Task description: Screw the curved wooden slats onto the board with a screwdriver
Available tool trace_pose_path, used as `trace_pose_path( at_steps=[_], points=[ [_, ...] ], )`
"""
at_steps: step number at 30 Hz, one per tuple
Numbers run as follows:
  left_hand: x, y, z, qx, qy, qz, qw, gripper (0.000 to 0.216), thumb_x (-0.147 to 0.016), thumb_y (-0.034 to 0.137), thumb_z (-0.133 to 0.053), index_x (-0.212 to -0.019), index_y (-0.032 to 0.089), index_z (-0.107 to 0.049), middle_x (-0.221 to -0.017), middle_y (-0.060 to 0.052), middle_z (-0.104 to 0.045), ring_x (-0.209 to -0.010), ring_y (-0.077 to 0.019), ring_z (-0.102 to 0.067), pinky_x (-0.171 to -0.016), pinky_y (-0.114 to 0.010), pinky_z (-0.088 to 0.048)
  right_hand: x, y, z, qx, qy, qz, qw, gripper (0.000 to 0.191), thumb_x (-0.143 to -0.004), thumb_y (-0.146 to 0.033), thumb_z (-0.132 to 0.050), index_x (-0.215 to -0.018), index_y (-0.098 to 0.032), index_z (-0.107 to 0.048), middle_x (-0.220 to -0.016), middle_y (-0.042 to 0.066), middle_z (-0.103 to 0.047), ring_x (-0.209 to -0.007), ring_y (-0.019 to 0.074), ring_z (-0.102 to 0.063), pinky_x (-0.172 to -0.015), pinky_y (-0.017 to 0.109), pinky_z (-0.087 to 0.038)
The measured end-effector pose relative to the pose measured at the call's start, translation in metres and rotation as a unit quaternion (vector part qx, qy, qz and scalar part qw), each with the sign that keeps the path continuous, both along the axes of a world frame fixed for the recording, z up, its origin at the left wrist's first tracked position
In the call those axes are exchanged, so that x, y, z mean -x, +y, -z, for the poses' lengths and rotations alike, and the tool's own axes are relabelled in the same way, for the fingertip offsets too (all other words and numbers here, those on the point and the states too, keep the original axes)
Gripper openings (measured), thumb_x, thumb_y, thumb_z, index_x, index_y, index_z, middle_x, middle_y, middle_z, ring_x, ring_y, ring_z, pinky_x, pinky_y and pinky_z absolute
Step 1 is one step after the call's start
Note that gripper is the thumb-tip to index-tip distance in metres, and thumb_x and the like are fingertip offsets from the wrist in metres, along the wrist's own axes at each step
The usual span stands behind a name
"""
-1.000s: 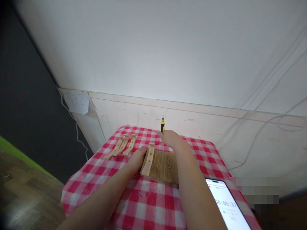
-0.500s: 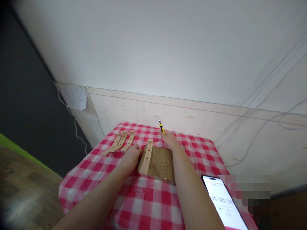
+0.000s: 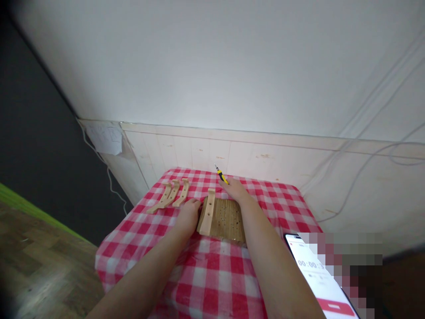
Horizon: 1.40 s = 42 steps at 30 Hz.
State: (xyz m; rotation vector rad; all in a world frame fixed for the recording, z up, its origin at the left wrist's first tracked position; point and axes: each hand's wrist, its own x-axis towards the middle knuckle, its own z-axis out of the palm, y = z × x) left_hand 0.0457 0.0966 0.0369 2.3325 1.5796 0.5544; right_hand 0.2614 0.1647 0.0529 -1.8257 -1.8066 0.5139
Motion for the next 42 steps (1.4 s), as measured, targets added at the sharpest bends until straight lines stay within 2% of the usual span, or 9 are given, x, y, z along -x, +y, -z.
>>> trace_pose_path(
  at_steps=[4, 7, 12, 15, 20, 26, 34, 38, 42],
  points=[
    [0.002, 0.0, 0.0, -0.028, 0.019, 0.022, 0.999, 0.026, -0.089, 0.011, -0.041, -0.089, 0.013, -0.067, -0.096, -0.012, -0.064, -0.086, -0.0185, -0.058, -0.079, -0.028, -0.044, 0.0, 0.0, 0.0, 0.006, -0.016, 0.001, 1.0, 0.047, -0.085, -0.058, -0.043, -0.087, -0.016, -0.065, -0.088, 0.01, -0.068, -0.08, 0.0221, -0.06, -0.067, 0.028, -0.039],
    [0.003, -0.002, -0.004, -0.036, 0.06, -0.003, 0.998, 0.026, -0.091, 0.012, -0.039, -0.094, 0.012, -0.065, -0.098, -0.013, -0.062, -0.093, -0.0207, -0.057, -0.084, -0.032, -0.043, 0.001, -0.001, -0.001, 0.01, -0.022, -0.006, 1.0, 0.047, -0.086, -0.056, -0.041, -0.091, -0.017, -0.065, -0.09, 0.01, -0.068, -0.081, 0.0212, -0.06, -0.067, 0.027, -0.039],
    [0.001, -0.007, -0.012, -0.014, 0.112, -0.015, 0.993, 0.03, -0.089, 0.008, -0.037, -0.1, 0.012, -0.065, -0.097, -0.013, -0.061, -0.091, -0.0218, -0.058, -0.081, -0.033, -0.046, 0.003, 0.0, -0.003, 0.026, -0.041, -0.006, 0.999, 0.047, -0.086, -0.058, -0.04, -0.085, -0.017, -0.064, -0.083, 0.009, -0.067, -0.075, 0.0211, -0.06, -0.061, 0.027, -0.036],
    [0.0, -0.008, -0.014, -0.007, 0.109, -0.014, 0.994, 0.03, -0.09, 0.01, -0.038, -0.099, 0.014, -0.066, -0.098, -0.012, -0.062, -0.087, -0.02, -0.058, -0.078, -0.03, -0.046, 0.003, 0.001, -0.002, 0.035, -0.053, -0.001, 0.998, 0.046, -0.086, -0.057, -0.041, -0.083, -0.017, -0.064, -0.079, 0.009, -0.066, -0.071, 0.0209, -0.059, -0.058, 0.027, -0.035],
    [0.0, -0.007, -0.011, 0.004, 0.063, -0.004, 0.998, 0.026, -0.09, 0.012, -0.04, -0.096, 0.016, -0.066, -0.1, -0.009, -0.062, -0.085, -0.0157, -0.057, -0.078, -0.026, -0.045, 0.002, 0.0, -0.001, 0.039, -0.058, 0.0, 0.998, 0.047, -0.086, -0.057, -0.041, -0.085, -0.016, -0.065, -0.083, 0.009, -0.067, -0.071, 0.0205, -0.059, -0.057, 0.026, -0.035],
    [0.001, -0.007, -0.011, 0.003, 0.075, -0.014, 0.997, 0.029, -0.091, 0.011, -0.037, -0.098, 0.011, -0.065, -0.095, -0.013, -0.062, -0.091, -0.0219, -0.056, -0.081, -0.032, -0.045, 0.001, -0.001, -0.001, 0.031, -0.057, -0.011, 0.998, 0.044, -0.085, -0.054, -0.045, -0.089, -0.016, -0.067, -0.088, 0.01, -0.069, -0.077, 0.0216, -0.06, -0.063, 0.027, -0.039],
    [0.0, -0.009, -0.01, -0.009, 0.075, -0.023, 0.997, 0.028, -0.09, 0.009, -0.037, -0.098, 0.012, -0.063, -0.097, -0.013, -0.061, -0.091, -0.0214, -0.057, -0.08, -0.032, -0.045, 0.0, -0.001, 0.001, 0.013, -0.033, -0.012, 0.999, 0.046, -0.088, -0.055, -0.04, -0.09, -0.017, -0.067, -0.089, 0.009, -0.07, -0.083, 0.0228, -0.062, -0.069, 0.029, -0.042],
    [0.001, -0.006, -0.005, -0.042, 0.027, -0.011, 0.999, 0.023, -0.089, 0.011, -0.041, -0.093, 0.013, -0.063, -0.095, -0.011, -0.06, -0.088, -0.0202, -0.056, -0.08, -0.031, -0.045, -0.001, 0.0, 0.004, 0.008, -0.02, -0.013, 1.0, 0.045, -0.088, -0.053, -0.041, -0.1, -0.018, -0.067, -0.097, 0.009, -0.07, -0.088, 0.0227, -0.062, -0.075, 0.029, -0.043],
    [0.001, -0.006, -0.008, -0.109, -0.121, -0.022, 0.986, 0.022, -0.09, 0.012, -0.042, -0.093, 0.015, -0.063, -0.097, -0.009, -0.059, -0.089, -0.0182, -0.056, -0.083, -0.031, -0.046, -0.001, 0.001, 0.004, 0.01, -0.021, -0.007, 1.0, 0.049, -0.088, -0.055, -0.04, -0.099, -0.015, -0.067, -0.097, 0.012, -0.069, -0.089, 0.0241, -0.062, -0.076, 0.031, -0.043]
  ],
)
